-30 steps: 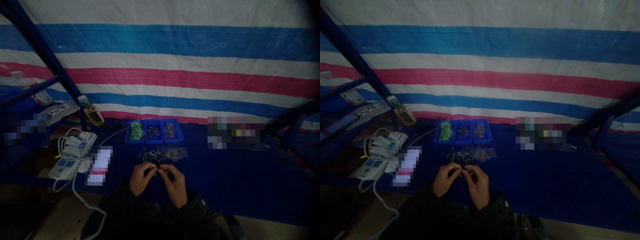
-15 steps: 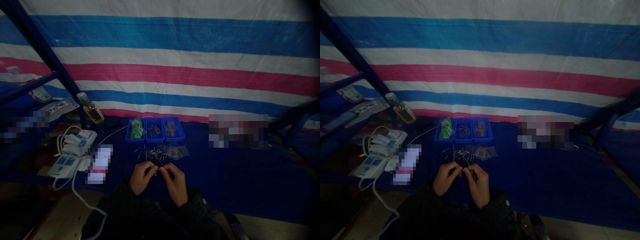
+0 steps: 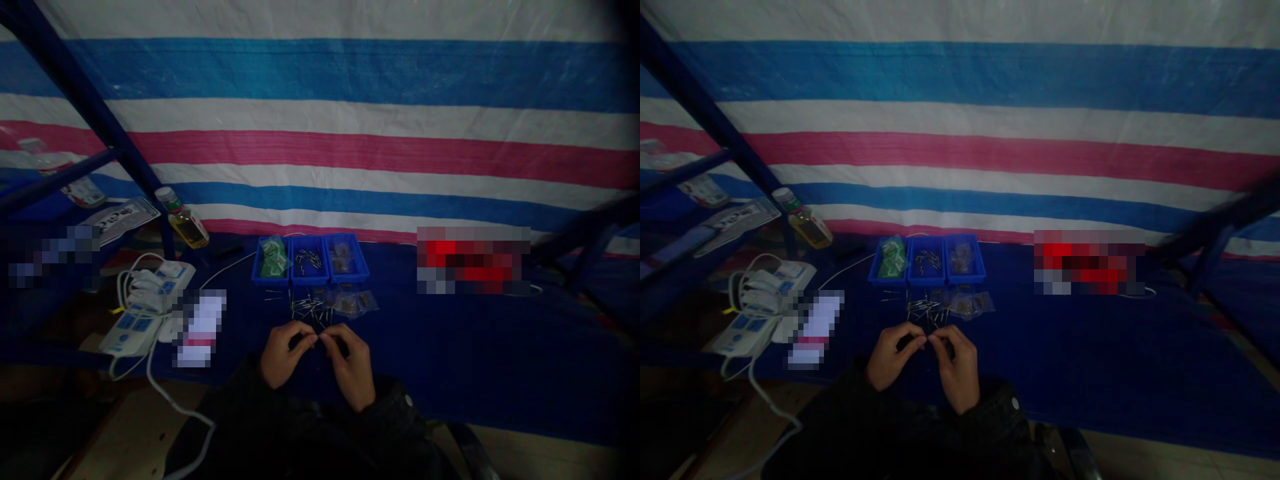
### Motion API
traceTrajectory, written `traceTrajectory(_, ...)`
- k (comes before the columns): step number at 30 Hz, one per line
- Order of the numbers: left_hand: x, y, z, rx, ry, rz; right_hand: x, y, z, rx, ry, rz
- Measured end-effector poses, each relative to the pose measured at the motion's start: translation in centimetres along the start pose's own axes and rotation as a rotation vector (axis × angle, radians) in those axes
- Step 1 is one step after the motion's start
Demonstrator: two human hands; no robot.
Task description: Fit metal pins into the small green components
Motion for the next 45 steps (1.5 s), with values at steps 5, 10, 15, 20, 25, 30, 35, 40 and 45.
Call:
traceTrajectory(5, -0.4, -0.7, 0.1, 0.069, -0.054, -0.031, -0.1, -0.1, 0.0, 0.035, -0.014, -0.03)
traceTrajectory(10, -1.0, -0.6, -0.1, 0.048, -0.121, 0.071, -0.3, 0.3, 0.0, 0.087, -0.006, 0.022)
traceTrajectory(15, -1.2, 0.1, -0.7, -0.025, -0.152, 0.15, -0.3, -0.1, -0.2, 0.08, 0.008, 0.022)
traceTrajectory(20, -1.0, 0.2, -0.7, -0.012, -0.123, 0.14, -0.4, -0.6, -0.3, 0.073, 0.023, -0.03)
traceTrajectory(25, -1.1, 0.0, -0.6, 0.014, -0.102, 0.128, -0.4, -0.4, -0.2, 0.057, 0.026, -0.054)
traceTrajectory(30, -1.1, 0.1, -0.5, 0.001, -0.122, 0.115, -0.3, -0.3, -0.2, 0.108, -0.011, -0.043)
traceTrajectory(35, -1.0, 0.1, -0.7, -0.036, -0.082, 0.131, -0.1, 0.0, -0.2, 0.073, 0.023, -0.021)
traceTrajectory(40, -1.1, -0.2, -0.6, -0.022, -0.063, 0.121, -0.2, 0.1, 0.0, 0.064, 0.02, -0.039)
traceTrajectory(45, -1.0, -0.2, -0.6, -0.013, -0.085, 0.113, -0.4, -0.3, -0.3, 0.125, 0.008, -0.04)
Point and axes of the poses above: each hand's wrist, its own x-axis towards the middle knuckle, its own z-axis out of the back of the hand, y = z × x, the point moved 4 cm from there along x, towards the middle knuckle, and after that the axes turned 9 degrees about z, right-handed, at the moved point
